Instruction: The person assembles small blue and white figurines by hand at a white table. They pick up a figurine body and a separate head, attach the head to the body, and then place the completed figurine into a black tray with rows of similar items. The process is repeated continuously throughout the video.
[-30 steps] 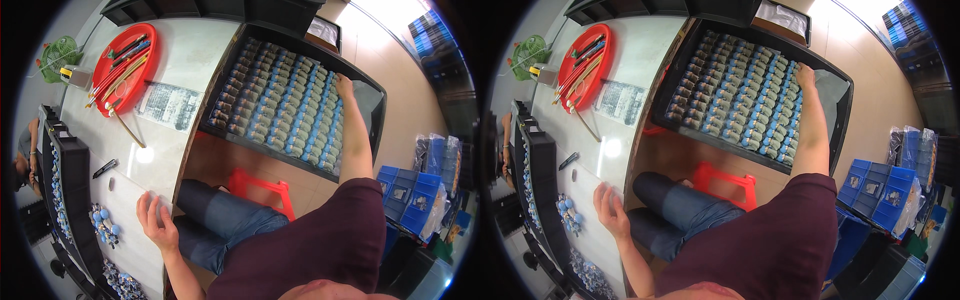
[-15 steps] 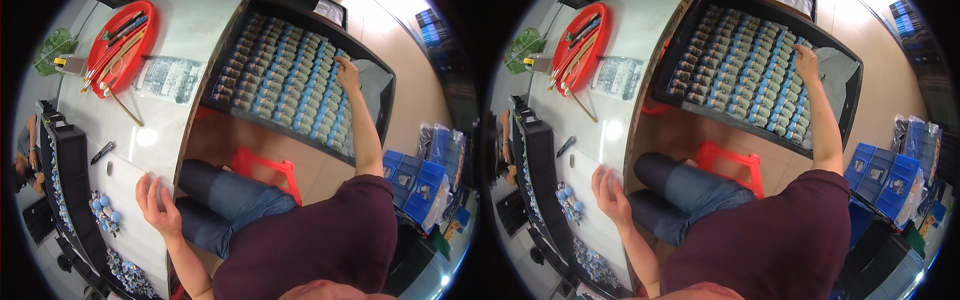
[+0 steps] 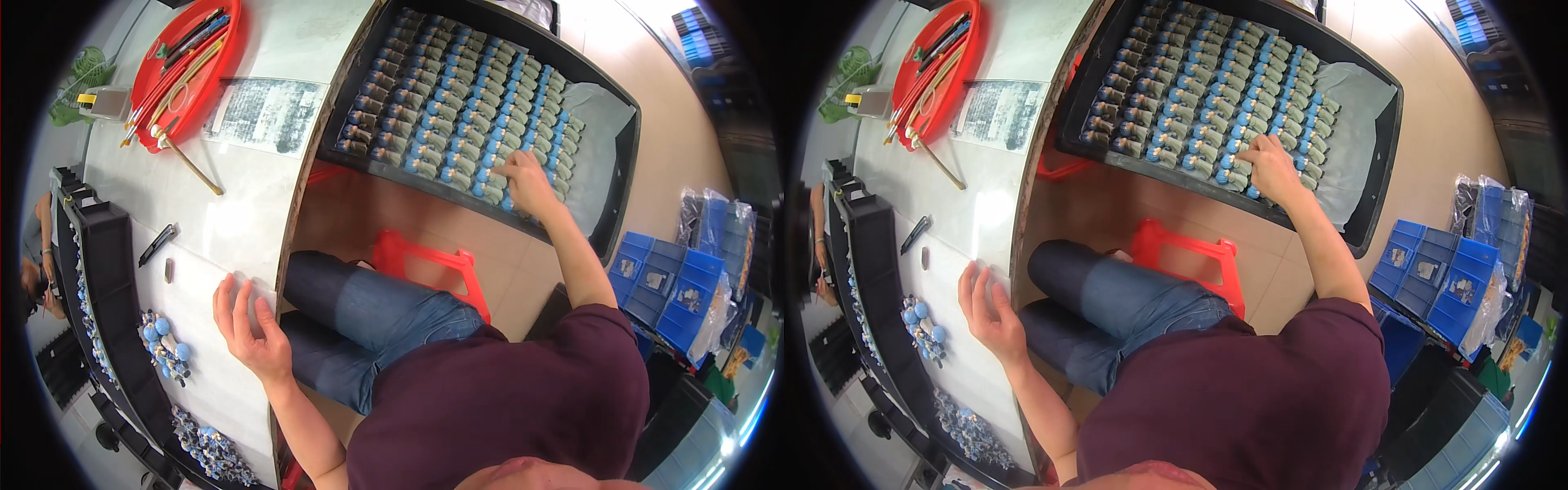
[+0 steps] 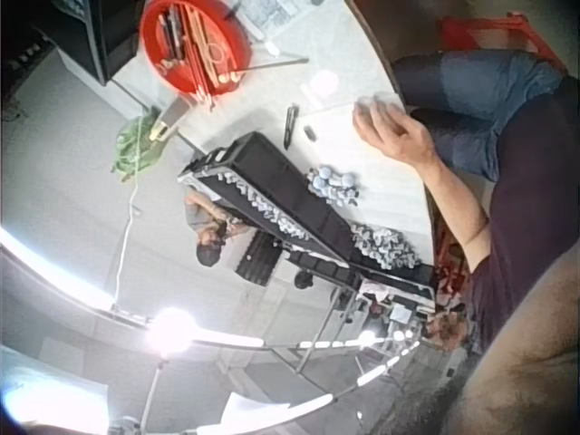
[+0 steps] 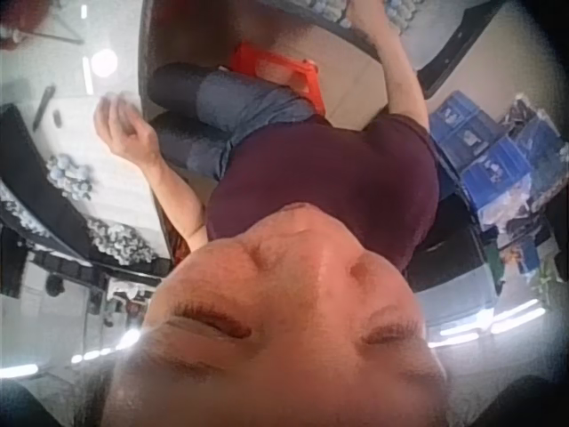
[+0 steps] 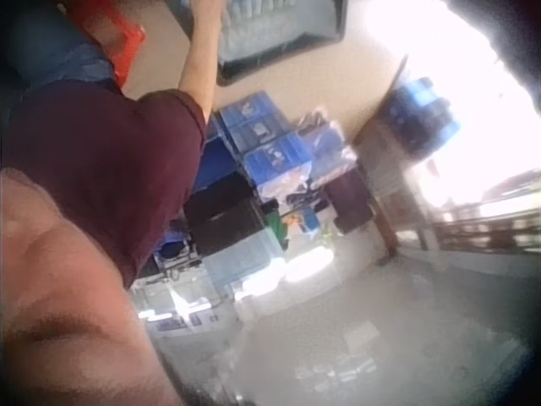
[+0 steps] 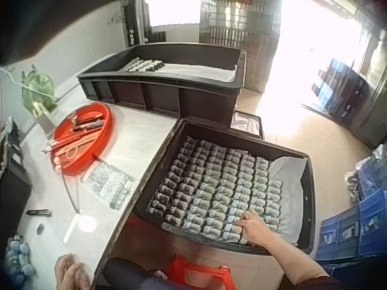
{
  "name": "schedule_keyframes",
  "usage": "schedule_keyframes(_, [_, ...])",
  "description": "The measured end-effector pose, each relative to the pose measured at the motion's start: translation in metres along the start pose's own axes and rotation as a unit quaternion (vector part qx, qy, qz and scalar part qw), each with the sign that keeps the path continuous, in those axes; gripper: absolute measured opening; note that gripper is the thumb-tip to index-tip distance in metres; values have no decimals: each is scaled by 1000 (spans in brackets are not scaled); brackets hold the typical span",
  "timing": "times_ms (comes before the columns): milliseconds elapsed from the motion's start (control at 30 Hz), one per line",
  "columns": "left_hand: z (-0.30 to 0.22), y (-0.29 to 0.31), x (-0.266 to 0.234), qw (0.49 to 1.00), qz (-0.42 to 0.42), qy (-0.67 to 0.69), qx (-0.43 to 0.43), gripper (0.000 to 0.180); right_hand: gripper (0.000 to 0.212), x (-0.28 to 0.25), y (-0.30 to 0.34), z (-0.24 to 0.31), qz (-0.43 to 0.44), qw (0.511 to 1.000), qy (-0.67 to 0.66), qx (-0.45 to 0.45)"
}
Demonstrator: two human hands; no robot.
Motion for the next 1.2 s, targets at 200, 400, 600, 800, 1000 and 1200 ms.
schedule_keyframes(200, [0,0,0,1000,-1,3,1,23,36,-8,-14,0,-80,995,37,-44])
schedule_keyframes(400, [-1,0,-1,1000,0,-2,7,23,30,-20,-28,-14,-122,992,4,-32])
schedule_keyframes(600, [-1,0,-2,1000,-3,4,-5,21,19,-17,-43,-33,-133,990,35,-12])
schedule_keyframes(800, [-2,-1,-2,1000,-3,4,-3,21,18,-39,-61,-47,-214,976,41,-20])
schedule_keyframes(1000, [-1,0,-3,1000,-5,4,-3,21,10,-32,-84,-84,-146,987,49,40])
schedule_keyframes(1200, [-3,-2,-3,1000,-5,2,0,21,6,-50,-111,-100,-253,963,97,9])
Point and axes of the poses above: each hand's wrist, its own y-axis away from the middle knuckle, its own x-axis out of the palm, z = x × y, the point moved 7 cm from there along -y, towards the middle knuckle, and after that the axes turned 4 degrees about -x, right-handed, at the moved point
